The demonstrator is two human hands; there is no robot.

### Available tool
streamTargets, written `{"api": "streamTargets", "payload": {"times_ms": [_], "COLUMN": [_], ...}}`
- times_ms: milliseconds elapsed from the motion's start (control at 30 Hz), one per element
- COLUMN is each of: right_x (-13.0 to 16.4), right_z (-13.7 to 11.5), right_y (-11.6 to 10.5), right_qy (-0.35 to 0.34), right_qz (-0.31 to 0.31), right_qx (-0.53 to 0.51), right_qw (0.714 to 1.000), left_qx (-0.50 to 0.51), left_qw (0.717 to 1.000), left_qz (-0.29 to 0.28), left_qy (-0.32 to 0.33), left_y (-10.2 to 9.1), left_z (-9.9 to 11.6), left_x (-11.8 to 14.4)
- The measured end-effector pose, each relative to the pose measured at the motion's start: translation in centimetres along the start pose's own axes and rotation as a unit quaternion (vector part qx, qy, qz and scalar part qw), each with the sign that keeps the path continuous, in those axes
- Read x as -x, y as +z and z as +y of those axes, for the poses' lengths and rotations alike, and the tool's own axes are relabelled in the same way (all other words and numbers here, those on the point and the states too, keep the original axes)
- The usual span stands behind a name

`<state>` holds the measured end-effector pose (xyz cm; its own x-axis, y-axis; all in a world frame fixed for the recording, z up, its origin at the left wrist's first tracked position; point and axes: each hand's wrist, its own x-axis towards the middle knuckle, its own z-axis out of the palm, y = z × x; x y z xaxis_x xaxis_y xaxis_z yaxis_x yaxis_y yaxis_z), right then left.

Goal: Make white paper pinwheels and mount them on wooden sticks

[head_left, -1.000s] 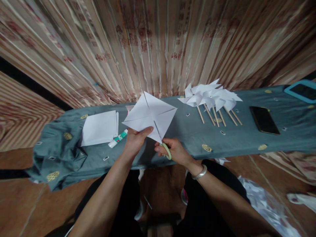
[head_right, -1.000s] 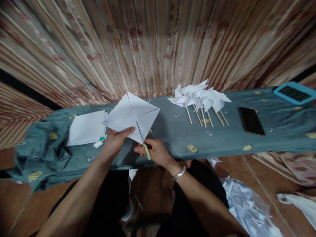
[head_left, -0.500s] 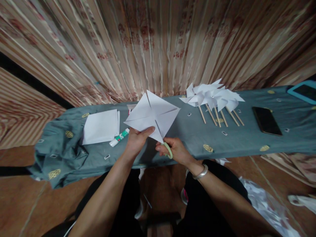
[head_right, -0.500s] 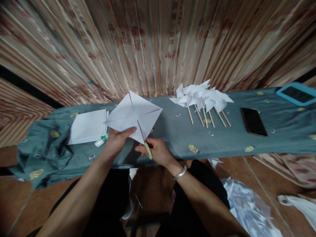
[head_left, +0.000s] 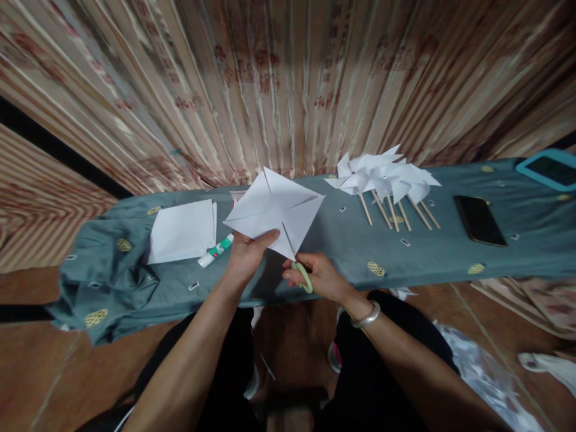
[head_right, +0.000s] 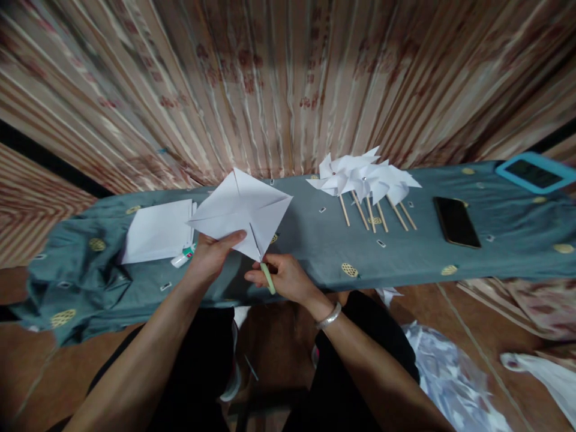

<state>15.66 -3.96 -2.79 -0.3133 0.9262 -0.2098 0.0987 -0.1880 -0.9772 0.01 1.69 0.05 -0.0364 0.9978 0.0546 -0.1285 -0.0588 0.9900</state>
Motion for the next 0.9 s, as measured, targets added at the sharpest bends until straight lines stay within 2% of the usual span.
{"api": "streamTargets", "payload": {"times_ms": [200, 300, 367, 433, 533, 600, 633, 767, 900], "right_x": [1.6, 2.5, 3.1, 3.5, 3.6, 3.3, 3.1, 1.8, 0.8], "right_z": [0.4, 0.5, 0.2, -0.2, -0.8, -1.0, -1.1, -1.0, -0.9], "right_y": [-1.5, -3.1, -4.3, -5.7, -7.3, -8.1, -8.4, -9.3, -9.8], "right_qy": [-0.01, -0.004, 0.024, 0.054, 0.104, 0.126, 0.134, 0.141, 0.136], "right_qz": [-0.055, -0.045, -0.03, 0.02, 0.124, 0.158, 0.165, 0.175, 0.166], "right_qx": [0.123, 0.254, 0.331, 0.403, 0.525, 0.584, 0.601, 0.63, 0.66], "right_qw": [0.991, 0.966, 0.943, 0.913, 0.836, 0.786, 0.77, 0.744, 0.72], "left_qx": [0.062, 0.074, 0.068, 0.061, 0.055, 0.034, 0.018, -0.011, -0.034], "left_qw": [0.998, 0.996, 0.995, 0.995, 0.996, 0.995, 0.993, 0.986, 0.982], "left_qz": [0.021, 0.04, 0.057, 0.059, 0.032, 0.001, -0.015, -0.056, -0.074], "left_qy": [-0.017, -0.033, -0.041, -0.048, -0.064, -0.098, -0.116, -0.157, -0.173], "left_y": [-0.8, -1.6, -2.0, -2.3, -2.1, -1.7, -1.5, -0.6, -0.7], "left_z": [-0.2, 0.0, 0.1, -0.2, -1.4, -2.8, -3.5, -5.7, -6.2], "left_x": [-0.5, -0.8, -0.9, -0.9, -0.8, -0.6, -0.5, 0.2, 0.6]}}
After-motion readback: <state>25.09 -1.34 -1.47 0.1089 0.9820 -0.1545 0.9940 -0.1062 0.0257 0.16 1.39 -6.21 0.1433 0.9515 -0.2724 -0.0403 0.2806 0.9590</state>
